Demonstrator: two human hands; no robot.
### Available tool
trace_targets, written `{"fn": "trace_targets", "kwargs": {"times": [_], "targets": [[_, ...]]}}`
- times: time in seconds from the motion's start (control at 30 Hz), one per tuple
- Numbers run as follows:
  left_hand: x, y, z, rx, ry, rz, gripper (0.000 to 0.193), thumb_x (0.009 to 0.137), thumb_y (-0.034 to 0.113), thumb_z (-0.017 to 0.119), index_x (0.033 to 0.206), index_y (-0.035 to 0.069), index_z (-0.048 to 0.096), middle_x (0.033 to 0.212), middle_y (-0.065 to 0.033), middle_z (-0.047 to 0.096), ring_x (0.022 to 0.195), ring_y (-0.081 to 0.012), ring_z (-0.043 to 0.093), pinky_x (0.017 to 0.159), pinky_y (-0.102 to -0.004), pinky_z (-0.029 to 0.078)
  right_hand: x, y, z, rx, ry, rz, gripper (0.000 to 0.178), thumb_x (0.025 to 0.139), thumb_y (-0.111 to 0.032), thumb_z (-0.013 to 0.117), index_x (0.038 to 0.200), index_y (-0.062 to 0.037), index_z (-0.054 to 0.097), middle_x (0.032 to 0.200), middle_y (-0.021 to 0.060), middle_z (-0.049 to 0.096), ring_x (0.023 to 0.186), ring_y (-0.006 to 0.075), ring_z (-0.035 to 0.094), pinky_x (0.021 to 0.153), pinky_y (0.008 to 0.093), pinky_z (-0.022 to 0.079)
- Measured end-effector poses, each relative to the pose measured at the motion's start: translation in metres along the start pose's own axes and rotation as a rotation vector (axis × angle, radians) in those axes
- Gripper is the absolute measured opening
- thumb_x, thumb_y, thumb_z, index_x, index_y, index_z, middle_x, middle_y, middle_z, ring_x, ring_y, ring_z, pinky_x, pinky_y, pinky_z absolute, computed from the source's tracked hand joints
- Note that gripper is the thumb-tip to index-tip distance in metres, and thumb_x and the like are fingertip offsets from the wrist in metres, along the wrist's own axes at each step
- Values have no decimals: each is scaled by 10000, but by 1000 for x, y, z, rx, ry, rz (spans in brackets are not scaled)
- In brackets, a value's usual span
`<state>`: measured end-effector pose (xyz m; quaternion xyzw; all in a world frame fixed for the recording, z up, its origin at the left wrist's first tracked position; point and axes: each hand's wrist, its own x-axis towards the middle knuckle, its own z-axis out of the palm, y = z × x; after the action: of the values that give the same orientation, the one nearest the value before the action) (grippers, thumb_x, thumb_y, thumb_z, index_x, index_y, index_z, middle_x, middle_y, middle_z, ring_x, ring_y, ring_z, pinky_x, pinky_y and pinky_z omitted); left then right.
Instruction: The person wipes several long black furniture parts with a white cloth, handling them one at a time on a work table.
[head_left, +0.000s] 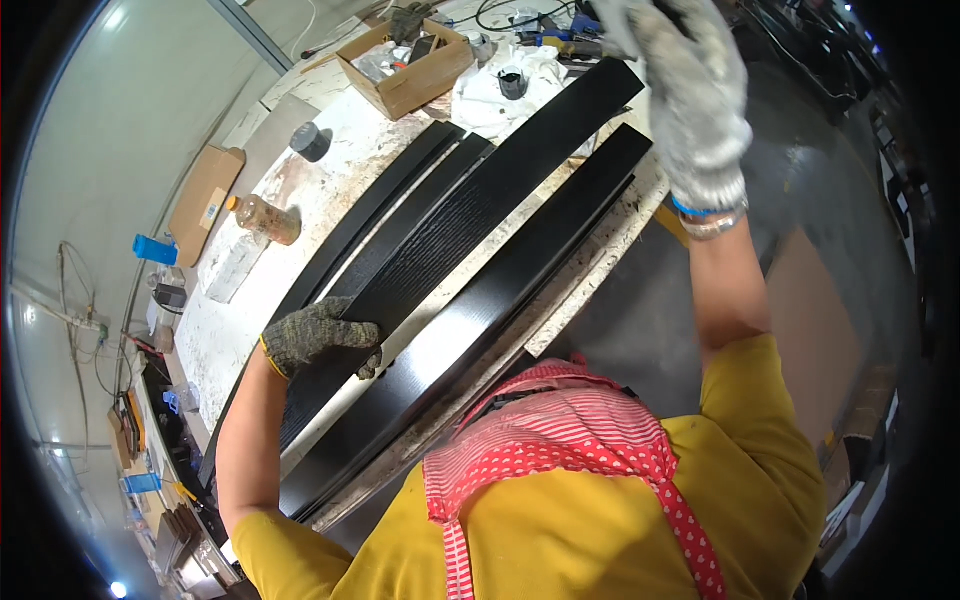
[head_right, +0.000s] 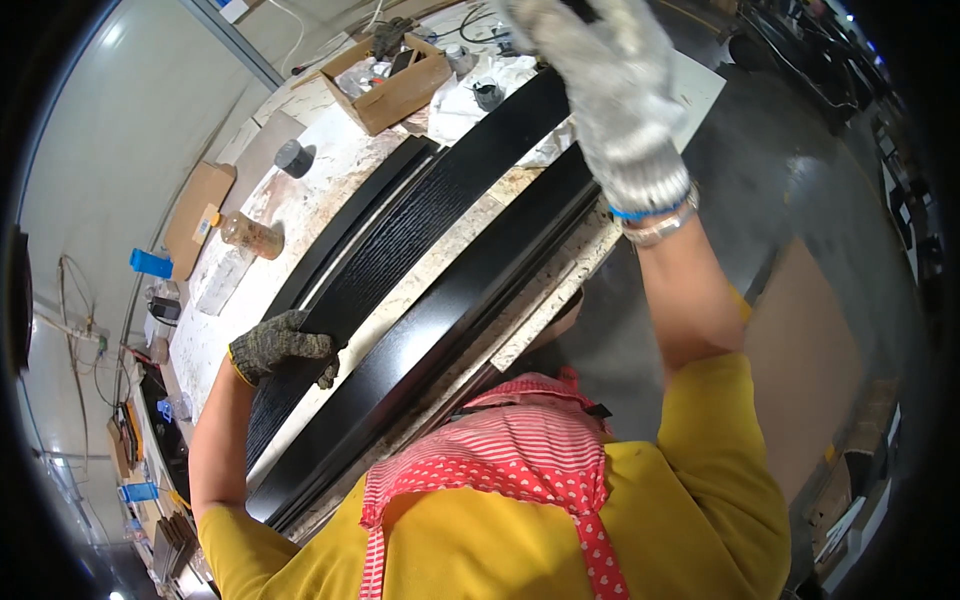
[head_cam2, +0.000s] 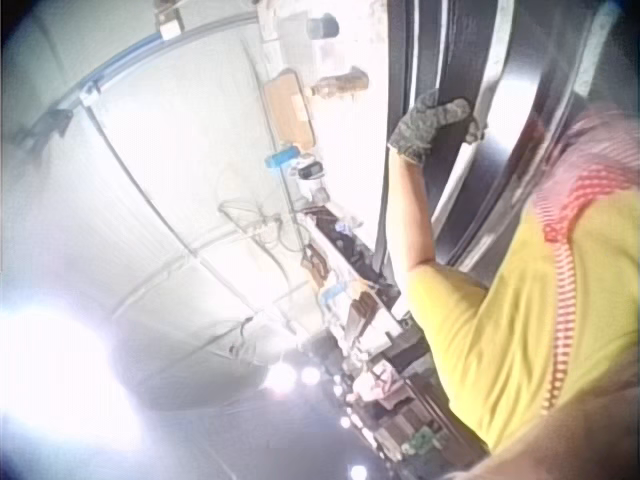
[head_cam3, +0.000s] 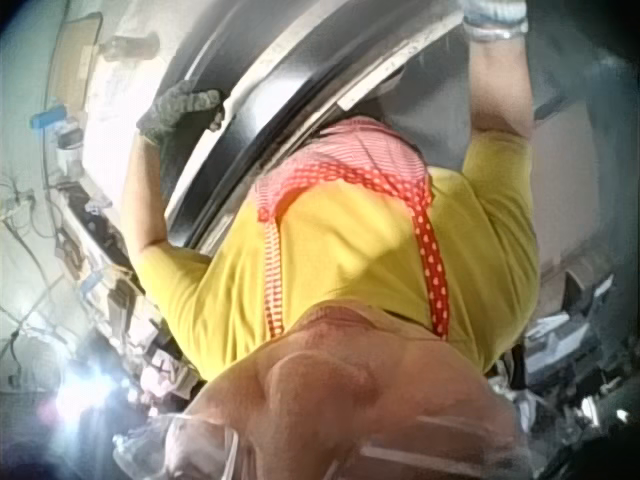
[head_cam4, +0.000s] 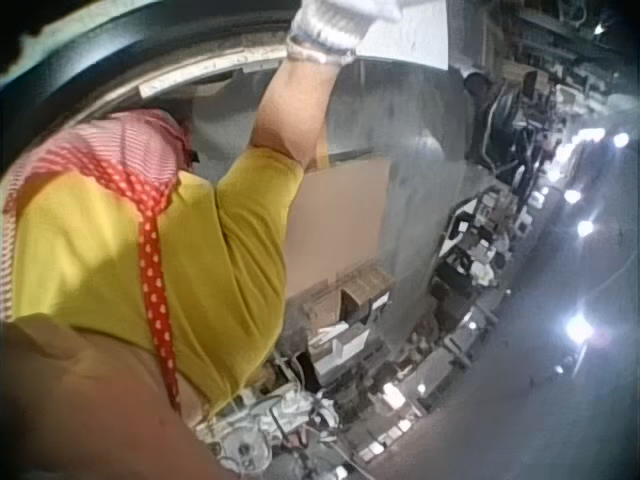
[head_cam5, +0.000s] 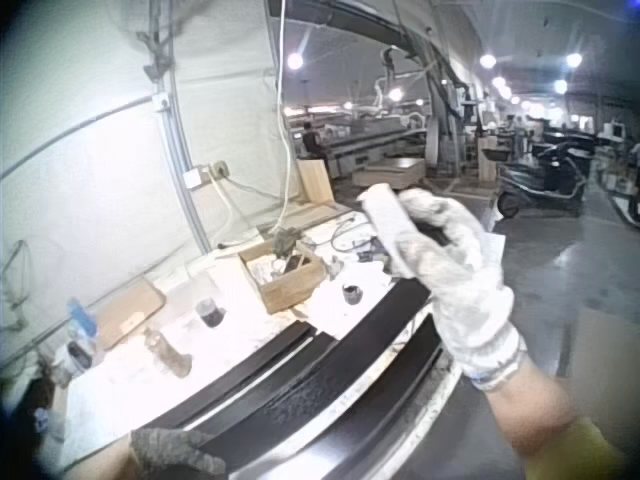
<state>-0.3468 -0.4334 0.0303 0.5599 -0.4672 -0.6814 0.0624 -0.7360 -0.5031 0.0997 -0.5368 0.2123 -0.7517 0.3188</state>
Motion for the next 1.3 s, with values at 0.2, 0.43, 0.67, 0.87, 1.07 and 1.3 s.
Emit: {"fn": "trace_targets", "kwargs": {"times": [0.2,0.43,0.67,0.87,1.07,1.3], "targets": [[17,-14,-7,-15,-147,44,232,873,143,691,980,-60,656,816,-150,689,740,-234,682,696,-341,563,3,53,-3,-223,-127,54,278,894,-108,692,1133,22,637,972,42,657,805,76,598,720,220,500],[4,-2,4,-61,-25,-28,313,797,172,778,1005,-30,662,859,-89,705,760,-167,666,714,-289,544,-19,74,-21,-261,20,338,356,887,-194,700,1167,17,638,1034,53,643,932,110,599,818,249,499],[5,-7,3,206,45,42,353,830,292,744,1046,17,697,913,-85,714,816,-139,636,747,-296,511,-19,72,-24,-337,24,338,332,881,-175,706,1162,-6,655,1037,41,641,927,104,597,804,235,499],[9,-17,-3,235,-33,190,298,870,239,723,1026,-4,652,853,-52,686,758,-111,624,698,-282,524,-15,71,-9,-577,-99,171,297,857,-152,728,1103,-3,654,1088,68,638,1026,168,591,924,290,468],[7,-28,-5,401,0,214,437,864,396,719,1057,5,681,843,-75,674,731,-144,630,677,-319,551,-10,79,9,-742,-684,-143,295,934,-143,582,1197,-24,642,1257,146,597,1168,270,562,1012,343,417],[10,-7,11,582,24,168,562,794,485,705,1129,34,688,969,-145,707,864,-257,679,782,-382,518,29,153,-101,-1281,-963,-165,412,1012,-200,399,1370,-45,530,1457,114,460,1377,217,382,1137,353,307]]}}
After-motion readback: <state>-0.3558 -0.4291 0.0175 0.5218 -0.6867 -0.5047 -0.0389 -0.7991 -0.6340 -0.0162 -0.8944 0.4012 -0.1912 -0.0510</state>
